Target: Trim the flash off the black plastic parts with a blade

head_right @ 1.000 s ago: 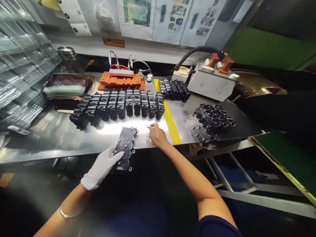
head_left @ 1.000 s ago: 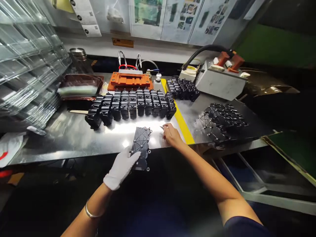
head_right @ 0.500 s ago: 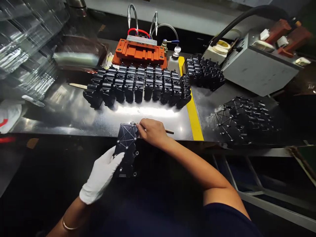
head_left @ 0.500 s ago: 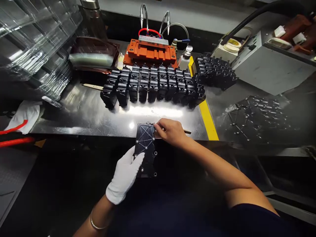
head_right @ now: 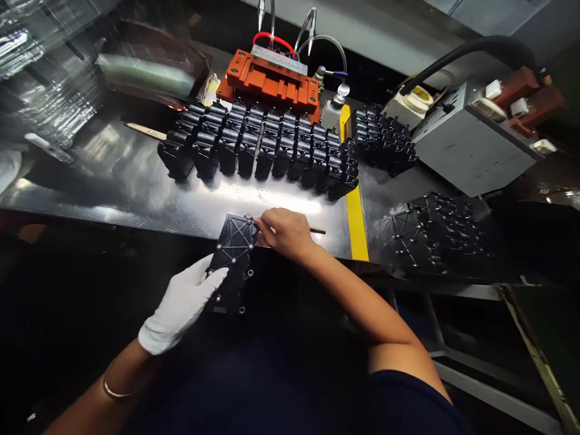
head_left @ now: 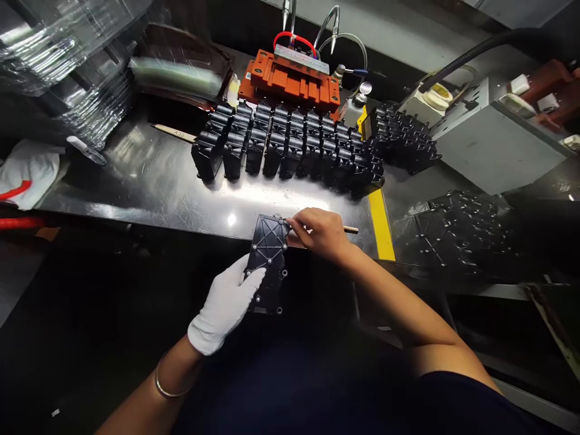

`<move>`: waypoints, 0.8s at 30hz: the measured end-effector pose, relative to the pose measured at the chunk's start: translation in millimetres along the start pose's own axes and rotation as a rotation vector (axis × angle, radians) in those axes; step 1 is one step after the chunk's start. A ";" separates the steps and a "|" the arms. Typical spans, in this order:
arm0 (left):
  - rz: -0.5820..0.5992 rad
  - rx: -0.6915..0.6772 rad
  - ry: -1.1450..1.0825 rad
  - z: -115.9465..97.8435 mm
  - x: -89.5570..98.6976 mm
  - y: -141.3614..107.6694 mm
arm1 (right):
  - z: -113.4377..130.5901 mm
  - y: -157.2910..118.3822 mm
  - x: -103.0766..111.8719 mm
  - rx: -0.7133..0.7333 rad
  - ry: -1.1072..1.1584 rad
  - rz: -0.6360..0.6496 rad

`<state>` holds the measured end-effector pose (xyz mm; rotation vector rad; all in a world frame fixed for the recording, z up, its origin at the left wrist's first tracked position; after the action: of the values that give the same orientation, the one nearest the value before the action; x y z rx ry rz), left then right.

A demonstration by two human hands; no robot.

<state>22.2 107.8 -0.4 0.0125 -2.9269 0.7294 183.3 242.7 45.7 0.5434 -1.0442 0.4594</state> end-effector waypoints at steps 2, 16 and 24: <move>-0.007 -0.010 0.002 -0.4 0.8 0.0 | -0.8 1.8 0.0 -0.015 -0.020 0.003; -0.033 -0.009 0.025 1.0 3.9 -0.9 | 18.4 -40.6 3.0 0.081 0.135 0.043; -0.019 -0.011 0.077 -1.9 2.6 -3.8 | 20.1 -40.0 6.5 0.135 0.054 -0.062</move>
<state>20.0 105.4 3.3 0.0114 -2.8539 0.6943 196.2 199.7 51.4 0.6783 -0.9468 0.4893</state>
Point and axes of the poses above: each hand's wrist, its own y-axis towards the middle knuckle, its own x-axis out of the back of the hand, z = x × y, the point moved 5 cm from there along y, towards the middle knuckle, and after that the axes turned 13 degrees about y, right-handed, at the moved point
